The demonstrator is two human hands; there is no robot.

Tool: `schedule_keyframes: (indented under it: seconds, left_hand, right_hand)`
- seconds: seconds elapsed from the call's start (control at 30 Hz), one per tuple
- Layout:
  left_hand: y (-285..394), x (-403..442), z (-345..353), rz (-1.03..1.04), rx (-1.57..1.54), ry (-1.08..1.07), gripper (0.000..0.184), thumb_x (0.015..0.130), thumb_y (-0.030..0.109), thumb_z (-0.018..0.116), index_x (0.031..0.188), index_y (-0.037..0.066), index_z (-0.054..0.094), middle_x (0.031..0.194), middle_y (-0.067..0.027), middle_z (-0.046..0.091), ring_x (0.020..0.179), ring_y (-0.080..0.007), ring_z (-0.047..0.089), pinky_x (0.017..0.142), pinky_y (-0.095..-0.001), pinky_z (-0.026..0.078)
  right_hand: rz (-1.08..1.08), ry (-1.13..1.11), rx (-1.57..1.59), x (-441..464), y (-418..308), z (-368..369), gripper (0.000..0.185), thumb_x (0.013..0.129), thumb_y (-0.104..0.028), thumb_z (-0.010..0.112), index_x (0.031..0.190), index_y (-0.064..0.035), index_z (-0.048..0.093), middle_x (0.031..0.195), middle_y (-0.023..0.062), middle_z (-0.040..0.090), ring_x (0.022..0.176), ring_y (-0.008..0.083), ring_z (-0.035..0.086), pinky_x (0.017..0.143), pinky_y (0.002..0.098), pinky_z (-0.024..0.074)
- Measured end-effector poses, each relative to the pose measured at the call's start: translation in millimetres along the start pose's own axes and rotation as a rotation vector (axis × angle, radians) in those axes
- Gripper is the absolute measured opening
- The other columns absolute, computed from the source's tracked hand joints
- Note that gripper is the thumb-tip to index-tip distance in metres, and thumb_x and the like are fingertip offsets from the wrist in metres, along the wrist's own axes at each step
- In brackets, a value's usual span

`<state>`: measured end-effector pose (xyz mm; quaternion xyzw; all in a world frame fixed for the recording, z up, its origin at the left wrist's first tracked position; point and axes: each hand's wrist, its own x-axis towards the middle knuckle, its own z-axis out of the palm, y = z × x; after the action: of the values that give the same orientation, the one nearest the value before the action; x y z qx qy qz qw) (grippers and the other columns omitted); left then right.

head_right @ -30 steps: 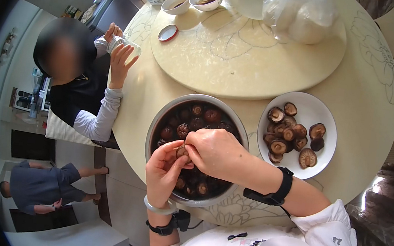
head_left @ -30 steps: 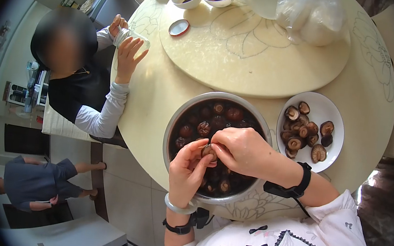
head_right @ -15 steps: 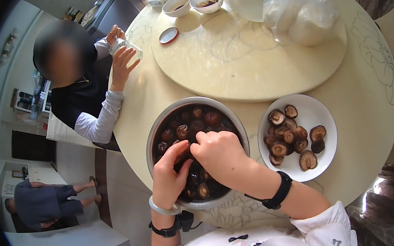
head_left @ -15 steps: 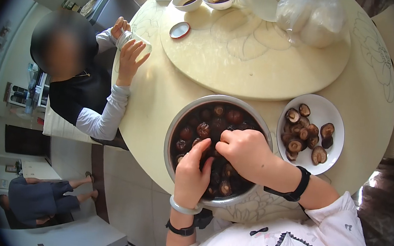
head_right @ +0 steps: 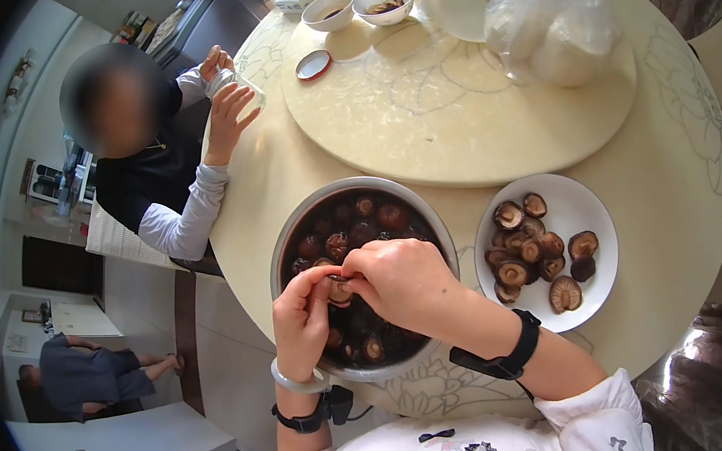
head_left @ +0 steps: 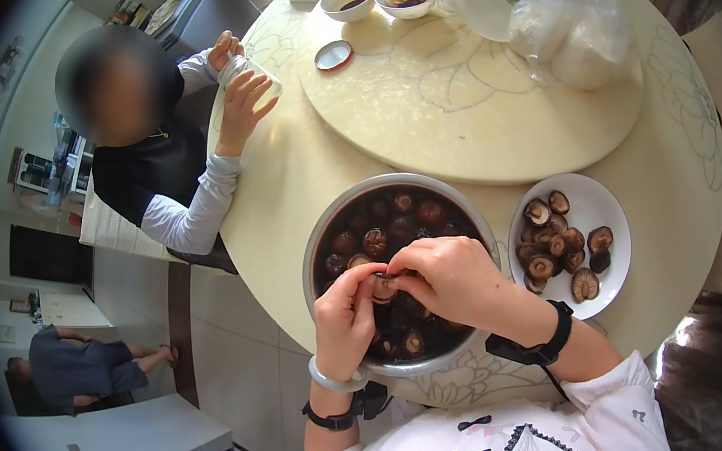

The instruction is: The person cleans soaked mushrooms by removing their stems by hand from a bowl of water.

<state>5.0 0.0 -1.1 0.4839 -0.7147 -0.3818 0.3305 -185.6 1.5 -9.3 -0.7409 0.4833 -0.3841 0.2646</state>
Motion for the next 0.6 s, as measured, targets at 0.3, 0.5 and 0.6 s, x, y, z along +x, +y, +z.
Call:
schedule_keyframes:
  seconds: [0.3, 0.5, 0.6]
  left_hand:
    - [-3.8, -0.3, 3.9, 0.078, -0.008, 0.107, 0.016, 0.098, -0.003, 0.055, 0.113, 0.002, 0.051, 0.086, -0.0095, 0.063, 0.073, -0.0162, 0.064, 0.067, -0.0271, 0.051]
    - [-6.5, -2.0, 1.3, -0.026, -0.027, 0.046, 0.014, 0.1, -0.001, 0.053, 0.113, 0.003, 0.051, 0.089, -0.0077, 0.063, 0.076, -0.0125, 0.063, 0.066, -0.0267, 0.051]
    - [-8.7, -1.7, 1.3, -0.119, -0.238, 0.017, 0.015, 0.101, 0.0, 0.051, 0.115, 0.004, 0.051, 0.091, -0.0058, 0.063, 0.076, -0.0104, 0.06, 0.067, -0.0251, 0.05]
  right_hand:
    - [0.134, -0.066, 0.248, 3.2, -1.6, -3.1, 0.025, 0.087, -0.01, 0.067, 0.11, -0.0087, 0.055, 0.087, 0.0097, 0.071, 0.082, 0.0328, 0.069, 0.07, 0.0412, 0.0549]
    - [-0.002, -0.064, 0.112, 3.2, -4.8, -4.8, 0.025, 0.081, -0.007, 0.071, 0.105, -0.0128, 0.064, 0.097, 0.0075, 0.07, 0.088, 0.0311, 0.068, 0.07, 0.0394, 0.0554]
    - [-0.223, 0.116, 0.018, 4.2, -2.5, -0.6, 0.019, 0.076, -0.012, 0.076, 0.094, -0.012, 0.07, 0.095, 0.004, 0.068, 0.099, 0.0251, 0.065, 0.073, 0.0367, 0.056]
